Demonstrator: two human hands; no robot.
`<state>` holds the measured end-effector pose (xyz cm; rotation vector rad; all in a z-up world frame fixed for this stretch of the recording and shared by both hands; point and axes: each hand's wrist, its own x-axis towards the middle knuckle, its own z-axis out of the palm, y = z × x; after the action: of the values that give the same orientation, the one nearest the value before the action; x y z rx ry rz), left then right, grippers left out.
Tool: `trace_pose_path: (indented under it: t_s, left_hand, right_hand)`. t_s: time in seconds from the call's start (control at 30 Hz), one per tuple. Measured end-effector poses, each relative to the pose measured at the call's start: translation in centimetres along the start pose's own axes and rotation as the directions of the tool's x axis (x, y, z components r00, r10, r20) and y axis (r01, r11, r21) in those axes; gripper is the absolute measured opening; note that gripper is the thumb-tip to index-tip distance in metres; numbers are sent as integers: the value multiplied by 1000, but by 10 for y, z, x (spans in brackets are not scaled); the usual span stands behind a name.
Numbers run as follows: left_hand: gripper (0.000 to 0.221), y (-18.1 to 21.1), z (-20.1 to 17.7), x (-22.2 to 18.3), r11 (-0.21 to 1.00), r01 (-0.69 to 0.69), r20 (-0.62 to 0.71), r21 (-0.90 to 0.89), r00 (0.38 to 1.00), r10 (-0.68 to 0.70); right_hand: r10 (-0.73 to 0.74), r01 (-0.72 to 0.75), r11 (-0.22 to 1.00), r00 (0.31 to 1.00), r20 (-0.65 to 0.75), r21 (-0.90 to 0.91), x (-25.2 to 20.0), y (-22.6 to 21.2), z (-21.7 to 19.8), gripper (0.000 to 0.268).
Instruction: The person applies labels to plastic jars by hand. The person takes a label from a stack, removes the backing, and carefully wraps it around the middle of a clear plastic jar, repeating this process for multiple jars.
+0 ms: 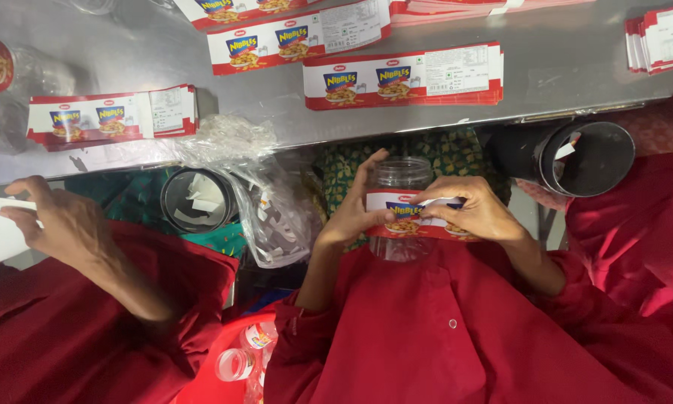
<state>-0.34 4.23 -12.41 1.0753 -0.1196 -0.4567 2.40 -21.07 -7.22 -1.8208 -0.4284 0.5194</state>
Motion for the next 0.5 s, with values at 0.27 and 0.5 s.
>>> trace_pose_path:
  t_s: [0.27,0.5]
  left_hand:
    - [103,12,5,-1,995,99,5,-6,995,-99]
    - [91,14,0,-5,998,50,33,36,998,-51]
  right_hand:
    - [1,-2,998,1000,-25,-70,-1,-10,2,27]
    - [75,-73,997,995,-66,22,-8,13,0,26]
